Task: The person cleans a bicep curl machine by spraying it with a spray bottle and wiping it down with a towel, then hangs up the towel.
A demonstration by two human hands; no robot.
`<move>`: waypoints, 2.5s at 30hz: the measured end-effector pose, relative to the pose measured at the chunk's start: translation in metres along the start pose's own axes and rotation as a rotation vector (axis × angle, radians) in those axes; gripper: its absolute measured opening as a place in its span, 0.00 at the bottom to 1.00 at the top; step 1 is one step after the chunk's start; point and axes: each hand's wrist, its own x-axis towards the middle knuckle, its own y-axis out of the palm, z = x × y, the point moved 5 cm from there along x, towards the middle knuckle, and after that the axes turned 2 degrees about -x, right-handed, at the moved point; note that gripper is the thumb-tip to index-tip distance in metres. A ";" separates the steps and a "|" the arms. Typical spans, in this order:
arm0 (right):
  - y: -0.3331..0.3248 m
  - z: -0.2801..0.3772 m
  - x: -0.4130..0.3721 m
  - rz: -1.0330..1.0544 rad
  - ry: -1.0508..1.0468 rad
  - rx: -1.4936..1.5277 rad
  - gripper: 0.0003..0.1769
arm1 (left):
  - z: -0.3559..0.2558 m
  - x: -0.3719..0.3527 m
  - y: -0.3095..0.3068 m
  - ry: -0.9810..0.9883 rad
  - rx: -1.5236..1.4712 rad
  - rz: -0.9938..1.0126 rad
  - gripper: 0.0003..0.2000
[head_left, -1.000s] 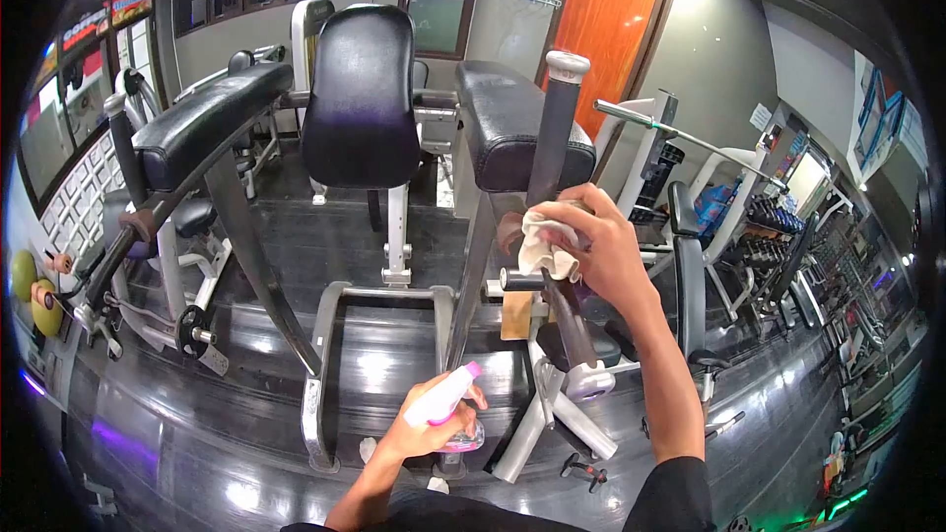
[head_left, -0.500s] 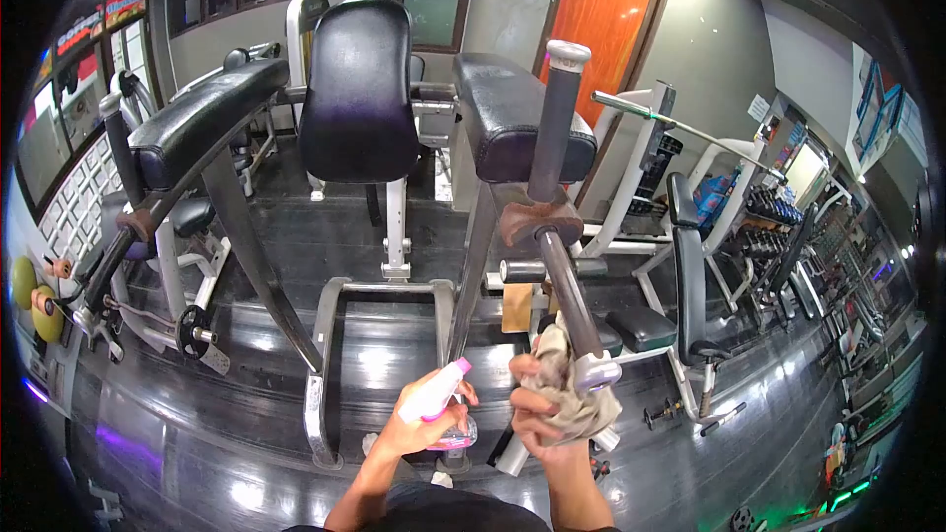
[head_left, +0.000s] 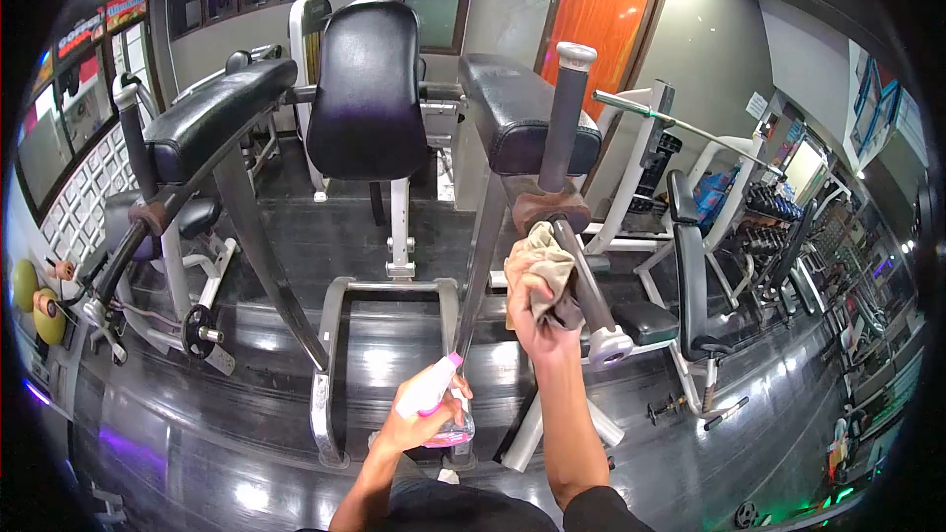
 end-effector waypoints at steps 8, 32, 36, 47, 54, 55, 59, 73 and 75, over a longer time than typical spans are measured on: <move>0.001 0.084 -0.082 -0.132 -0.818 -0.966 0.22 | 0.000 -0.007 -0.014 0.055 0.037 -0.018 0.33; 0.067 0.055 -0.032 0.138 -1.419 -2.712 0.22 | 0.002 -0.014 -0.021 0.029 0.035 -0.112 0.23; -0.019 0.109 -0.021 0.277 -0.959 -2.974 0.15 | 0.000 -0.016 -0.015 0.030 0.072 -0.079 0.26; 0.080 0.042 -0.027 0.101 -1.948 -2.448 0.23 | 0.015 -0.023 -0.015 0.002 0.020 -0.107 0.19; 0.030 0.041 -0.015 0.106 -1.747 -2.498 0.27 | 0.018 -0.022 -0.011 -0.057 -0.002 -0.158 0.17; 0.031 0.039 -0.017 0.089 -1.708 -2.528 0.27 | 0.018 -0.018 -0.010 -0.047 -0.031 -0.168 0.17; 0.007 0.054 -0.020 -0.120 -1.142 -2.568 0.28 | 0.019 -0.006 -0.003 -0.058 -0.037 -0.169 0.15; -0.018 0.008 0.019 0.391 -2.074 -2.387 0.29 | 0.021 -0.008 -0.020 -0.086 -0.004 -0.233 0.13; -0.015 -0.002 0.019 0.418 -2.030 -2.306 0.28 | 0.026 -0.012 -0.027 -0.112 -0.007 -0.245 0.16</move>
